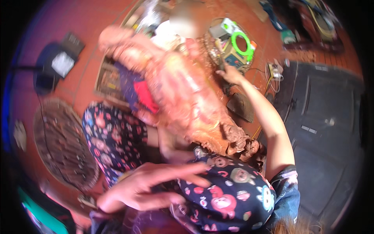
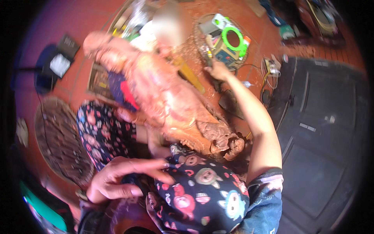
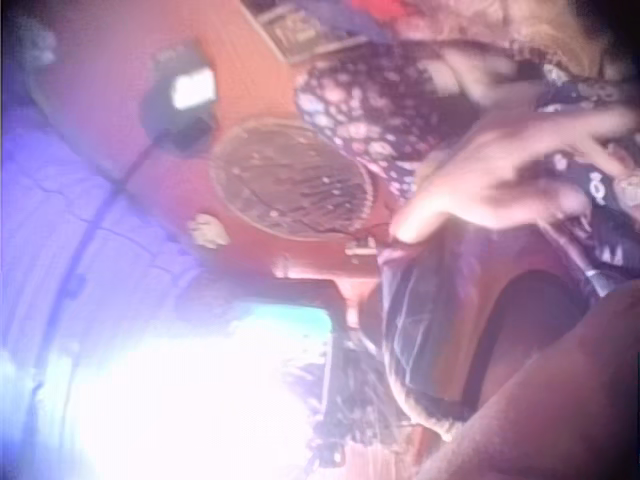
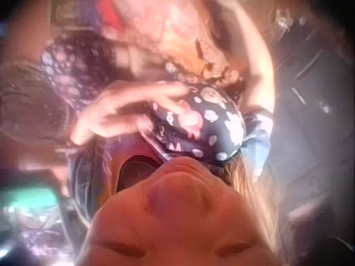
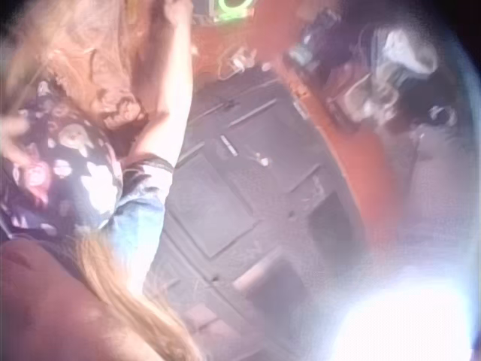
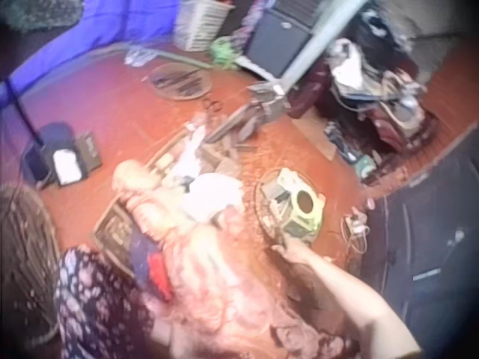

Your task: The person carves a wooden sculpture of a seated figure using a rotary tool and a chisel with a mallet. They alternate between power carving and manual chiseling to refine details on the figure's torso and base.

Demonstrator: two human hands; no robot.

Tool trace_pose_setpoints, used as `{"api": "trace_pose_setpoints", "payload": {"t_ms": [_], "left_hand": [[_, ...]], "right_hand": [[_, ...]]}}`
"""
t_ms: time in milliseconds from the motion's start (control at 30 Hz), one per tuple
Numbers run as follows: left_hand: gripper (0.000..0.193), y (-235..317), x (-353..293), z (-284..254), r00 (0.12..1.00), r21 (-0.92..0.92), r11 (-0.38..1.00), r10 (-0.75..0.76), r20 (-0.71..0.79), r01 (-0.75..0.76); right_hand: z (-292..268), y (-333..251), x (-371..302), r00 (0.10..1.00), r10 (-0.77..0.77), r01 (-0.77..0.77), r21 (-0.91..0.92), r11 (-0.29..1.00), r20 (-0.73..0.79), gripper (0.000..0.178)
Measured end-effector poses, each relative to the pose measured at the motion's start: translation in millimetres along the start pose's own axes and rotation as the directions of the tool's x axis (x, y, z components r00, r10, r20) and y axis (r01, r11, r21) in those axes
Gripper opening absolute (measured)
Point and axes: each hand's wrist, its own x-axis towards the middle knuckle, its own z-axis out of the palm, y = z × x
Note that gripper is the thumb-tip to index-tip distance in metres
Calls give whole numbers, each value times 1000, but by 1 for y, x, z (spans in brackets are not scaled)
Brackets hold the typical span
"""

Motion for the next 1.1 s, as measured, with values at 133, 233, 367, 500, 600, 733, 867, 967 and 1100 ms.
{"api": "trace_pose_setpoints", "payload": {"t_ms": [133, 233, 367, 500, 600, 733, 867, 967, 1100], "left_hand": [[68, -19, -32, 10, 904, -125, 983, -171, -393, 132], [72, -18, -27, 8, 839, -60, 978, -200, -506, 197], [68, -18, -23, 8, 816, -135, 974, -224, -532, 179], [67, -23, -23, 6, 822, -107, 977, -212, -528, 184], [66, -25, -24, 6, 817, -105, 976, -216, -535, 189], [64, -30, -19, 3, 819, -101, 980, -198, -539, 170], [68, -31, -12, 7, 796, -65, 979, -196, -573, 194], [68, -29, -15, 5, 810, -50, 979, -194, -553, 199], [56, -31, -32, 2, 823, -101, 986, -164, -543, 130]], "right_hand": [[33, -19, 26, 996, -88, 87, -70, 994, -9, 62], [39, -19, 35, 991, 29, -25, -32, 999, 133, 58], [52, -28, 41, 989, 86, -82, -31, 996, 121, 49], [62, -40, 39, 994, 51, -40, -112, 993, 99, 45], [66, -38, 34, 988, 67, -42, -171, 984, 142, 44], [68, -25, 26, 974, 143, -111, -184, 977, 175, 44], [58, -24, 24, 972, 155, -118, -205, 972, 174, 38], [38, -33, 24, 986, 149, -115, -324, 939, 81, 34], [17, -40, 21, 946, -314, 325, -183, 928, 84, 49]]}}
